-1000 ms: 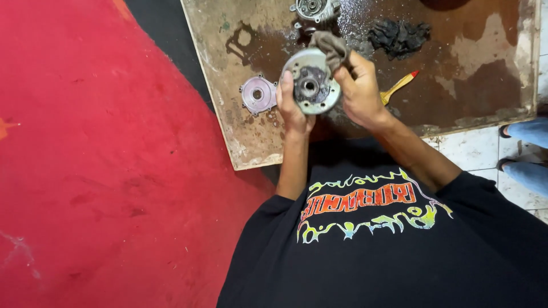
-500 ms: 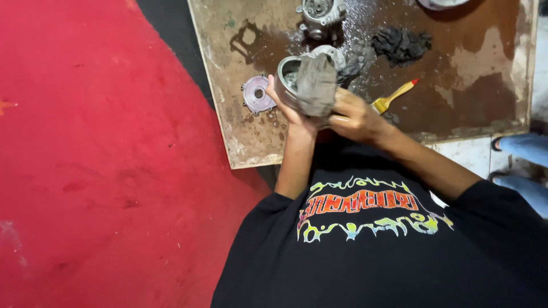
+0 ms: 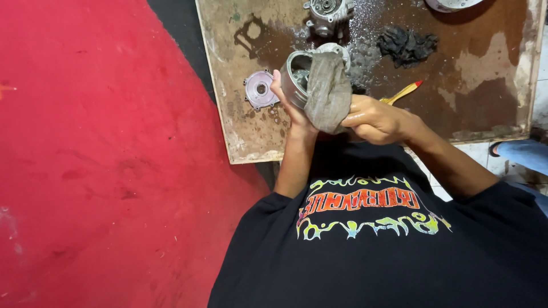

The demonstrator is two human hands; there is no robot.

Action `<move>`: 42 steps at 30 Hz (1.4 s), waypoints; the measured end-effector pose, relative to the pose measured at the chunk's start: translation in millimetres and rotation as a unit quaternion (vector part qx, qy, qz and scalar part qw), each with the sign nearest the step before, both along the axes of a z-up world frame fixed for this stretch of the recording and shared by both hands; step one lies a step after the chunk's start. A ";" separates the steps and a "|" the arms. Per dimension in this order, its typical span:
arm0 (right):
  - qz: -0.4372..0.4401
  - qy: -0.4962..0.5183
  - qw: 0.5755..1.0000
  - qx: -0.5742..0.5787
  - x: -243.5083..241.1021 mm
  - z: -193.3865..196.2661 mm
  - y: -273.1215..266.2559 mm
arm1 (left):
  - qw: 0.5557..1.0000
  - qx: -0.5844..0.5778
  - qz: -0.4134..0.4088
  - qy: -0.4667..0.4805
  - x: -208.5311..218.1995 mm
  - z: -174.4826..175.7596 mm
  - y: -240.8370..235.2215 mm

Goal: The recorder is cleaning disassembled motorcycle engine components using a brush and cleaning fluid on a workbench.

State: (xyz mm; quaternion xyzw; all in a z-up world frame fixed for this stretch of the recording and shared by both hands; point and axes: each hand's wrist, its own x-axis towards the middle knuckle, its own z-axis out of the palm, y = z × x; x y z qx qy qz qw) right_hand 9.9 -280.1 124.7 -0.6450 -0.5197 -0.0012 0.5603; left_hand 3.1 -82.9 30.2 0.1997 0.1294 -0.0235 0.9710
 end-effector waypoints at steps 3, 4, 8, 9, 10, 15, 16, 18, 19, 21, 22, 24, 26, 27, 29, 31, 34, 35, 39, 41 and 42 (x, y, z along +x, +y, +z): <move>-0.061 -0.022 0.998 -0.016 -1.0 -50.4 -2.2 | 0.999 0.017 -0.002 0.038 -1.6 16.9 -6.3; -0.131 -0.035 0.991 -0.012 -1.7 -70.8 -2.8 | 0.999 0.008 -0.006 0.051 -2.6 22.5 -9.7; -0.218 0.035 0.974 0.054 -15.0 -27.9 28.0 | 0.993 0.063 0.036 0.094 -2.9 22.6 -13.4; -0.225 0.027 0.972 0.057 -18.1 -29.5 33.0 | 0.993 0.101 0.043 0.029 -5.6 15.9 -11.5; -0.232 0.018 0.971 0.060 -21.1 -31.4 37.9 | 0.988 0.140 0.050 -0.036 -8.2 8.9 -9.6; -0.229 -0.062 0.971 0.028 -29.4 -5.8 59.9 | 0.865 0.462 0.151 -0.122 -5.5 56.6 -11.8; -0.250 -0.088 0.964 0.037 -30.9 -7.2 63.2 | 0.840 0.489 0.169 -0.166 -4.3 54.8 -9.4; -0.254 0.031 0.967 0.017 -36.3 -20.2 60.7 | 0.800 0.531 0.181 -0.211 5.2 37.9 -1.8; -0.259 0.153 0.954 -0.006 -40.3 -26.8 59.6 | 0.759 0.570 0.184 -0.254 9.1 29.3 2.1; -0.223 0.227 0.948 0.014 -31.7 18.2 55.9 | 0.714 0.617 0.167 -0.286 4.4 48.8 8.2; -0.187 0.299 0.935 0.033 -27.0 40.5 53.5 | 0.665 0.661 0.149 -0.315 2.7 58.3 10.7; -0.148 0.368 0.914 0.084 -17.8 18.4 45.3 | 0.629 0.691 0.152 -0.322 1.9 65.5 7.1; -0.103 0.440 0.882 0.133 -18.4 -1.1 42.9 | 0.592 0.723 0.153 -0.321 -6.8 64.0 1.3; -0.093 0.424 0.887 0.157 -13.7 -8.3 44.7 | 0.614 0.710 0.170 -0.299 -3.5 60.1 -2.9; -0.082 0.407 0.892 0.181 -9.4 -20.1 48.2 | 0.635 0.696 0.188 -0.277 1.2 53.4 -10.2; -0.113 0.543 0.780 0.290 -11.1 -31.4 51.2 | 0.753 0.576 0.254 -0.191 2.3 45.6 -17.1; -0.303 0.253 0.907 0.144 -20.6 -55.1 61.0 | 0.989 0.146 0.012 0.007 0.1 2.7 -0.6; -0.301 0.258 0.907 0.142 -28.9 -70.6 60.6 | 0.989 0.146 0.013 0.012 -3.5 18.5 -5.5; -0.284 0.298 0.894 0.177 -46.7 -122.1 56.2 | 0.980 0.172 -0.008 0.099 -2.0 1.6 -12.8; -0.281 0.315 0.886 0.192 -52.7 -125.6 51.6 | 0.972 0.214 0.059 0.077 -4.3 -26.2 -5.6; -0.260 0.306 0.900 0.168 -53.6 -119.0 50.1 | 0.977 0.208 0.025 0.031 -6.0 -29.2 1.6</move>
